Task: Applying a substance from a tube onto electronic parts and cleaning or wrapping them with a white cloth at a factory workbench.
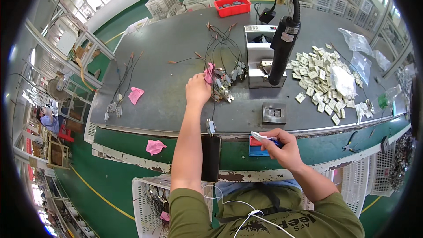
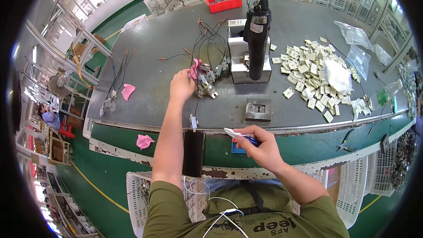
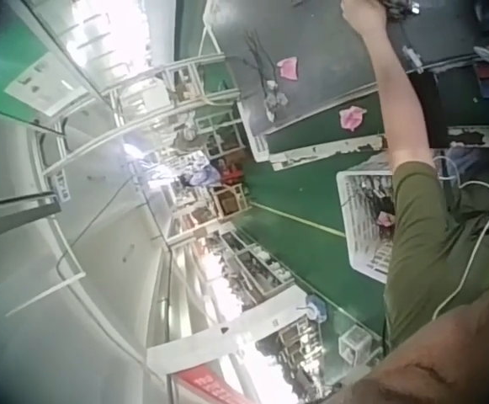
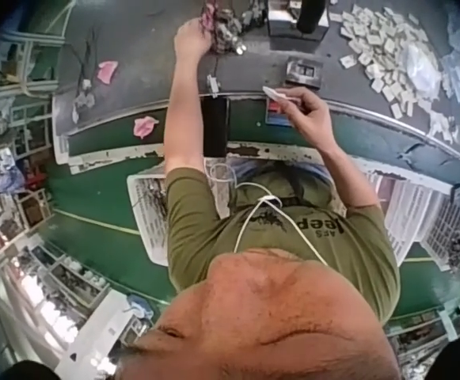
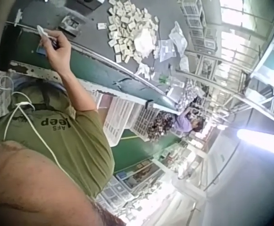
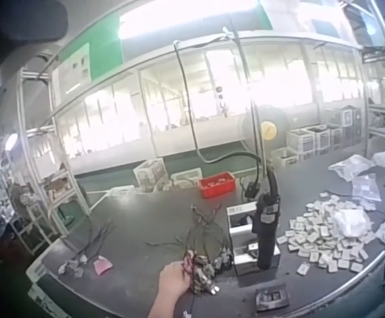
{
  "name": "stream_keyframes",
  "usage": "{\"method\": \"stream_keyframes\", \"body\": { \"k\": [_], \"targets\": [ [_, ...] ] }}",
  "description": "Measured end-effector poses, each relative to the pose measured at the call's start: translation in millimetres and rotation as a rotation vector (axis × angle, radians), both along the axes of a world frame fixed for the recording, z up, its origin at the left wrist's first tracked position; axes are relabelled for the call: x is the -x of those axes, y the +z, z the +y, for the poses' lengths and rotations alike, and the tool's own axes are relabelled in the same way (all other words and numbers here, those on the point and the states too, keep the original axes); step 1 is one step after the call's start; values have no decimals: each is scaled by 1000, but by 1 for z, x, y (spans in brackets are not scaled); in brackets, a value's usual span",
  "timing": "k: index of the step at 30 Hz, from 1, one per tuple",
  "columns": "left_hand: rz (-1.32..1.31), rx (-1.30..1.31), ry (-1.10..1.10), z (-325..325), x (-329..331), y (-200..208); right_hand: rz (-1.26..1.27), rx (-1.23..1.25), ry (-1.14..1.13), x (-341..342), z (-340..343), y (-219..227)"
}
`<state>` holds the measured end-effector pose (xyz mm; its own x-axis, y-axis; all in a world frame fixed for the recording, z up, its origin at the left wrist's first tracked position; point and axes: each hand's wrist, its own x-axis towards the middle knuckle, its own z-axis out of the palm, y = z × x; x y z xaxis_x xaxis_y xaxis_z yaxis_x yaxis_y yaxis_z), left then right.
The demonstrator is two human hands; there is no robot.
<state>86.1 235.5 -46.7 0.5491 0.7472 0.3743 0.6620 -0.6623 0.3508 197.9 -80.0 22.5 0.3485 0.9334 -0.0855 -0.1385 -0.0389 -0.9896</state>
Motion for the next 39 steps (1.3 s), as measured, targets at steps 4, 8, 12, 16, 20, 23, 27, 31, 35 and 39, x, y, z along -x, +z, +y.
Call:
{"method": "stream_keyframes", "body": {
  "k": [4, 8, 12, 16, 20, 23, 27, 31, 35, 39],
  "targets": [
    [170, -61, 36, 0, -13, 6, 13, 32, 1, -5, -4, -5],
    [146, -83, -18, 10, -12, -2, 25, 41, 0, -3, -4, -8],
    [-338, 117, 184, 11, -4, 2, 50, 44, -12, -4, 0, -8],
    [-418, -56, 213, 20, 15, 13, 47, 29, -30, -8, -2, -7],
    [-682, 175, 350, 47, 49, 12, 47, 27, -22, -6, 2, -11],
    [-544, 414, 374, 54, 68, 15, 44, 35, -25, -6, 4, -13],
    [-608, 388, 188, 58, 87, 12, 70, 31, -17, -2, 8, -14],
    [-540, 262, 266, 46, 80, 18, 58, 15, -10, -1, 12, -11],
    [-55, -249, 259, 42, 84, 17, 59, 24, -14, -1, 12, -12],
    [-81, 205, 361, 40, 84, 30, 65, 7, -16, 0, 12, -13]
  ]
}}
